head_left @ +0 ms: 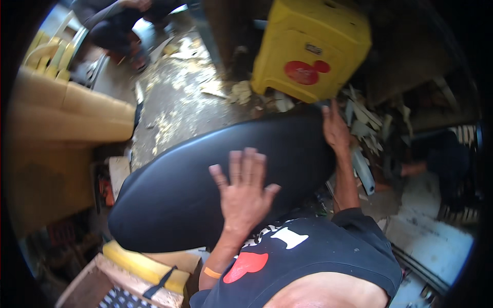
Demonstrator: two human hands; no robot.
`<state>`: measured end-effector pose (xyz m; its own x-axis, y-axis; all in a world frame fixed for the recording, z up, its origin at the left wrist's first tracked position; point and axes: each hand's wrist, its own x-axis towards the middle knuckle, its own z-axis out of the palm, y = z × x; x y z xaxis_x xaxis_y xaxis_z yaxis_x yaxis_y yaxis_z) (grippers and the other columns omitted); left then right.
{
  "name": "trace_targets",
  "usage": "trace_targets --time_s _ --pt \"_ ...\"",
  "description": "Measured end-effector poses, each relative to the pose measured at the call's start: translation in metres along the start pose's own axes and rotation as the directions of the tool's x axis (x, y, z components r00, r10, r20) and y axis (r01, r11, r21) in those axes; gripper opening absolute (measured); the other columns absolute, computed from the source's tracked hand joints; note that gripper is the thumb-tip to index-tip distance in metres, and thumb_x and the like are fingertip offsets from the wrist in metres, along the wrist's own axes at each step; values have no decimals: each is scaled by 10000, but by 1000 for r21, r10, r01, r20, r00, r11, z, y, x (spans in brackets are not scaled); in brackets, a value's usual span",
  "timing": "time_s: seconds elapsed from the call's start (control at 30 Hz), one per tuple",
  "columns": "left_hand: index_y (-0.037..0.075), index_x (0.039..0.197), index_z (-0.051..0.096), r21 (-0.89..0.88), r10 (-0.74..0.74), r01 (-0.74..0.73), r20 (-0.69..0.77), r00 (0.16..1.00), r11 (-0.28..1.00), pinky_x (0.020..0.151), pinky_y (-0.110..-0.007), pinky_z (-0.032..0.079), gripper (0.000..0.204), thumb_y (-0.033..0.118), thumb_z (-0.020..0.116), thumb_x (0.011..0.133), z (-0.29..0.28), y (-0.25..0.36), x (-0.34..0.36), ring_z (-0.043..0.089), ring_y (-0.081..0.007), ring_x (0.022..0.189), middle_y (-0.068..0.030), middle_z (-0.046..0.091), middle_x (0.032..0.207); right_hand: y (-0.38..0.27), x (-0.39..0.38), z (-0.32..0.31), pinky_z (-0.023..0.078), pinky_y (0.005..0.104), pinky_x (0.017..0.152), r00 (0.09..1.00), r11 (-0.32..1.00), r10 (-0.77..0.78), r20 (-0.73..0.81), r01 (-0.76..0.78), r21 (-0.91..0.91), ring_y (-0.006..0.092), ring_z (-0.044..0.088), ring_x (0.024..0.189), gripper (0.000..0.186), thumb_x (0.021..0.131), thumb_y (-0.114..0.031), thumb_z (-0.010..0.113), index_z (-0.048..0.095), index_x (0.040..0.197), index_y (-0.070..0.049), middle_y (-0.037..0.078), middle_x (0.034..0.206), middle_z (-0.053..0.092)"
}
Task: The person staples black upholstery fabric onto the underside of a black plastic chair base using a pneumatic staple gun. They repeatedly pull the fabric taut, position it, and fire staples along the edges to secure the material to the base.
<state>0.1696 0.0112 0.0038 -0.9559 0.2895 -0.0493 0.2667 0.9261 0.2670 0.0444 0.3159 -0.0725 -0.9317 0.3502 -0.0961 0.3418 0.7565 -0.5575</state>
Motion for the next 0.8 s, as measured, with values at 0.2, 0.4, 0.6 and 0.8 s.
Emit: trace_targets --time_s 0.2,0.4,0.6,0.8 --pt "331 1527 552 -8 343 -349 204 917 937 1293 -611 110 714 538 738 870 -4 -11 3 288 -299 1587 -31 405 1677 42 0 -12 392 518 1165 983 969 186 -11 -182 165 505 505 1397 800 1075 -676 307 405 1610 -90 302 1460 586" --pt "209 1570 524 484 -554 594 -242 797 643 1233 -586 275 571 519 443 1097 -110 -197 -55 492 -314 1457 -107 559 1561 65 10 3 414 498 1133 901 879 416 126 -434 200 518 524 1371 936 1043 -759 250 679 1326 23 364 1352 626" --pt "44 1061 815 235 -913 917 -182 366 321 960 -540 516 845 720 308 1057 -159 -230 -128 701 -474 1079 -276 761 1029 -13 13 -21 478 500 1011 972 939 148 184 -196 281 500 632 1219 895 1046 -747 309 716 1215 32 335 1164 703" --pt "28 1078 783 428 -904 796 181 388 427 899 -489 548 584 553 530 1037 -163 -206 -128 700 -480 1049 -278 749 1038 -93 -7 -26 534 464 839 973 885 -210 100 146 441 433 724 963 673 1040 -632 538 732 1119 8 258 919 733"
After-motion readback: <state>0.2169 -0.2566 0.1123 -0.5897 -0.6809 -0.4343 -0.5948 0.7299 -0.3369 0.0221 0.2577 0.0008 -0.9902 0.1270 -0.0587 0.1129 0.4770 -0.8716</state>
